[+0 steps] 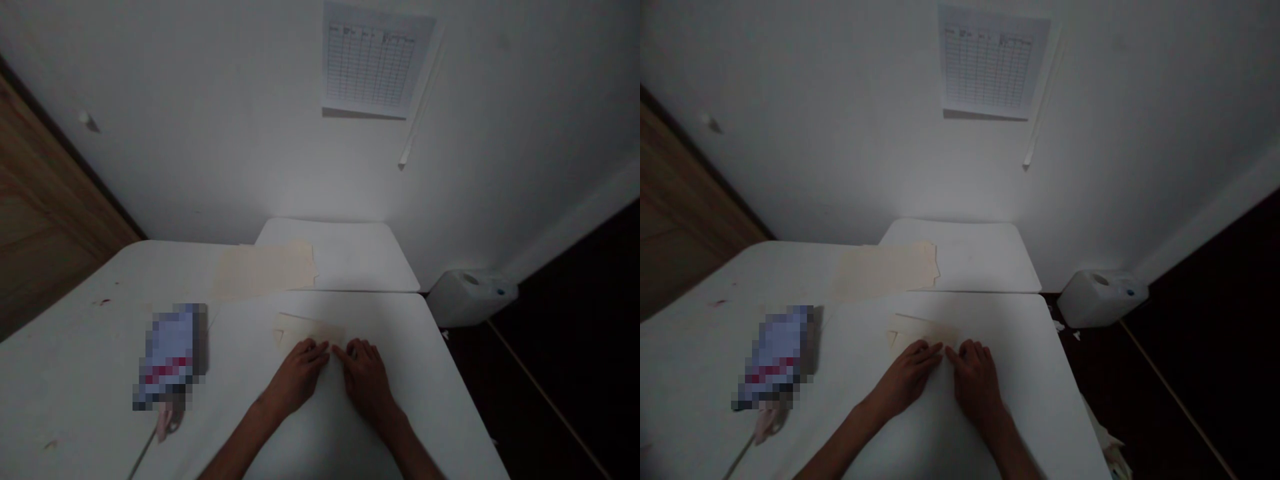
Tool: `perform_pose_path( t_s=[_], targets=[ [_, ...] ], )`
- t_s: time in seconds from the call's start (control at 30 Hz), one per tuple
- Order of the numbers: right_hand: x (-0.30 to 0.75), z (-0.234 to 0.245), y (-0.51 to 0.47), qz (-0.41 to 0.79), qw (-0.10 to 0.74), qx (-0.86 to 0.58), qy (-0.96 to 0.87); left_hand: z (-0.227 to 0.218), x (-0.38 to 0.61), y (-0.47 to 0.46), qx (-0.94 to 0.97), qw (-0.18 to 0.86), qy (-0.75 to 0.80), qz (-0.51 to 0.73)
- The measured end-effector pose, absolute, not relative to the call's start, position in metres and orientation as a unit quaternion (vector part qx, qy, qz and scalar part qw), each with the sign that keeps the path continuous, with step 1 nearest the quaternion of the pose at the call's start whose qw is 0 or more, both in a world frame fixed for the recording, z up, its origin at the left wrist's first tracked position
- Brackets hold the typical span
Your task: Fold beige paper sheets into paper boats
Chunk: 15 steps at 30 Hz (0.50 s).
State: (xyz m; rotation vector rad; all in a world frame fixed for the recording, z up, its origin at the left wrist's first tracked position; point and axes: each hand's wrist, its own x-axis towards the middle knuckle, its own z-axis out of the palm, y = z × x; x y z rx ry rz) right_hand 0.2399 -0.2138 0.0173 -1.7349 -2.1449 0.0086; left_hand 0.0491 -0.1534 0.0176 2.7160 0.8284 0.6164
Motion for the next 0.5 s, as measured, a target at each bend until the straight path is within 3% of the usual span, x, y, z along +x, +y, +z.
perform_pose_path(
  t_s=[0.5],
  targets=[
    [0.2404, 0.0159, -0.2117, 0.028, 0.217, -0.657, -0.721, 0.0177, 0.0451, -0.1572, 0.921, 0.141, 0.297, 0.21]
  ],
)
